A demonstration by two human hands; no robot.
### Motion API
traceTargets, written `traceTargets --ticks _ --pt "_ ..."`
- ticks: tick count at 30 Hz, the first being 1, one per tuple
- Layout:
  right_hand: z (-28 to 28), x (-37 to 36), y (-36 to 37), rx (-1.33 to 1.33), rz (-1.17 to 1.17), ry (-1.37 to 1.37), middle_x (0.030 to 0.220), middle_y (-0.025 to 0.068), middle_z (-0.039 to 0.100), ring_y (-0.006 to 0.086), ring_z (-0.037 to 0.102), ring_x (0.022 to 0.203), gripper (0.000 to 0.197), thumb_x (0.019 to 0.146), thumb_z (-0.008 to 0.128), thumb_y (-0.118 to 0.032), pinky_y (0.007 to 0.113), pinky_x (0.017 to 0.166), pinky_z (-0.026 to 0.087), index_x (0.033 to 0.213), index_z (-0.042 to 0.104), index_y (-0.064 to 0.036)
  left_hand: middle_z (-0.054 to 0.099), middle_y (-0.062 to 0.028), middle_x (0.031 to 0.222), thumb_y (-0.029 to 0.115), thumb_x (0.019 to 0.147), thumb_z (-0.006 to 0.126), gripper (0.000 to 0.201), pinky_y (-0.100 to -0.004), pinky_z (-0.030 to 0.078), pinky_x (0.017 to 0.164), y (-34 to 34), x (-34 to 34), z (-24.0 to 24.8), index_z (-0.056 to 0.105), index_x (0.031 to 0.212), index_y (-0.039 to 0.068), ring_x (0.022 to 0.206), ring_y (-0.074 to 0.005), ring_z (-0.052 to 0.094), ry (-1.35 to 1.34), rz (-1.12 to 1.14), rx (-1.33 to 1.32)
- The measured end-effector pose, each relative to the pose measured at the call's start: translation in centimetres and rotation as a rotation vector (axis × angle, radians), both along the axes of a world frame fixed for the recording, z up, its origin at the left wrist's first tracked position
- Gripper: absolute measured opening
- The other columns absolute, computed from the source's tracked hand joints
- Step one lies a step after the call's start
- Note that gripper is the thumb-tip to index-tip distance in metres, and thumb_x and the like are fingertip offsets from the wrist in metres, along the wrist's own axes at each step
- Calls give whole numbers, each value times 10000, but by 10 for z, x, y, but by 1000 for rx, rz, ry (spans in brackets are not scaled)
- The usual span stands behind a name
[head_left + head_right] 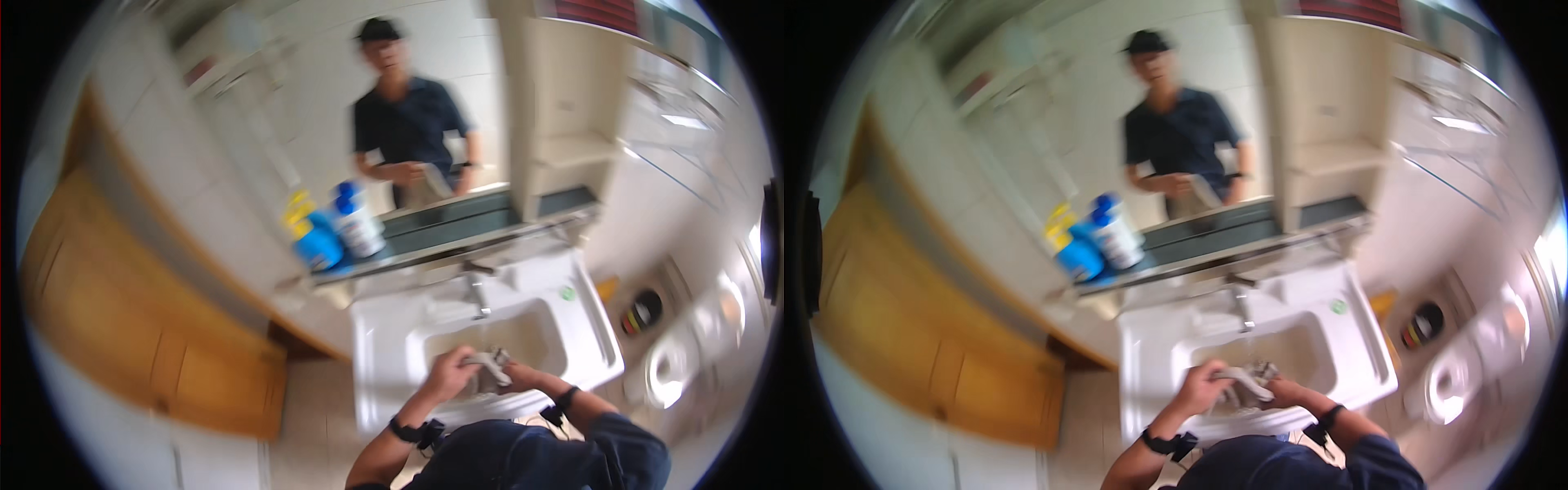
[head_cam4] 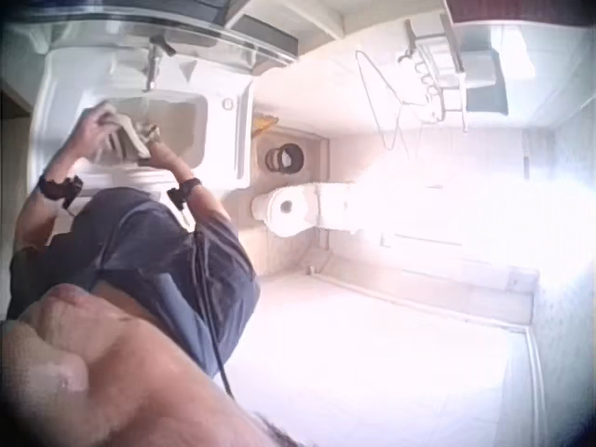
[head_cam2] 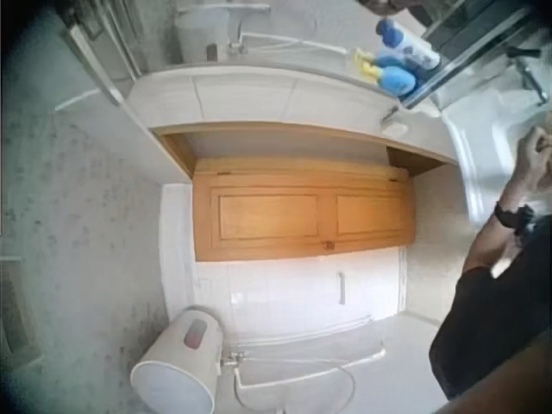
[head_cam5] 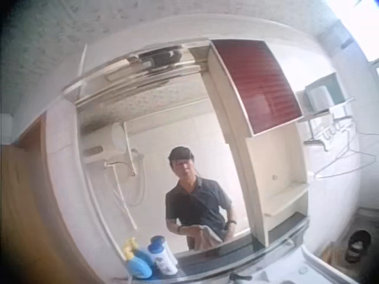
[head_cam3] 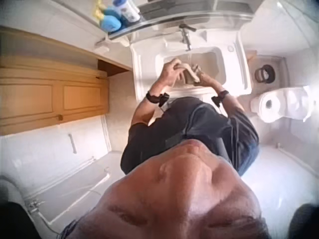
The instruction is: The person fills a bucket with water to flush a toilet, then washes a cloth in the sink and uses it to wipe down the sink basin, faucet, and mirror cabinet.
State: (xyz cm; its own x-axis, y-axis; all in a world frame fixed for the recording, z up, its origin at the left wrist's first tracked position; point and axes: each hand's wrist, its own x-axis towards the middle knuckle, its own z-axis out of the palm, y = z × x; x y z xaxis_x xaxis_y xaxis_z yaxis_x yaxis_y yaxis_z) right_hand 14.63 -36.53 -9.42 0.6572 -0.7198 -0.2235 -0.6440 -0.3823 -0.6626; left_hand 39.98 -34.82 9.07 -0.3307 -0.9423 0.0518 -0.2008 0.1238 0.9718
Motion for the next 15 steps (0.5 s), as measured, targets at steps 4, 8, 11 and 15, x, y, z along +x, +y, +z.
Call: traceTargets --ticks 4,8,11,15 --pt "31 11 5 152 -196 46 988 206 668 352 632 941 521 735 753 -432 427 855 490 1061 650 -40 539 11 761 21 824 700 182 -228 425 617 -12 14 66 534 896 30 698 -63 479 72 215 -297" --pt "-29 -14 1 171 -332 -246 943 220 668 345 644 907 461 794 698 -401 417 816 497 1070 638 -38 482 7 816 36 824 700 208 -216 394 694 -36 19 88 499 880 39 768 -70 434 71 248 -402" --pt "-6 -44 -13 18 -435 -512 971 218 663 322 639 915 388 833 663 -318 394 799 498 1081 619 -23 458 8 809 56 844 680 199 -218 380 691 -45 41 73 483 861 40 762 -75 418 68 336 -348" --pt "61 -79 -33 -80 -497 -457 939 202 659 317 635 887 385 812 697 -308 388 784 499 1063 611 -29 455 10 802 73 855 664 191 -243 373 667 -56 76 25 478 845 32 733 -88 405 115 466 -239"
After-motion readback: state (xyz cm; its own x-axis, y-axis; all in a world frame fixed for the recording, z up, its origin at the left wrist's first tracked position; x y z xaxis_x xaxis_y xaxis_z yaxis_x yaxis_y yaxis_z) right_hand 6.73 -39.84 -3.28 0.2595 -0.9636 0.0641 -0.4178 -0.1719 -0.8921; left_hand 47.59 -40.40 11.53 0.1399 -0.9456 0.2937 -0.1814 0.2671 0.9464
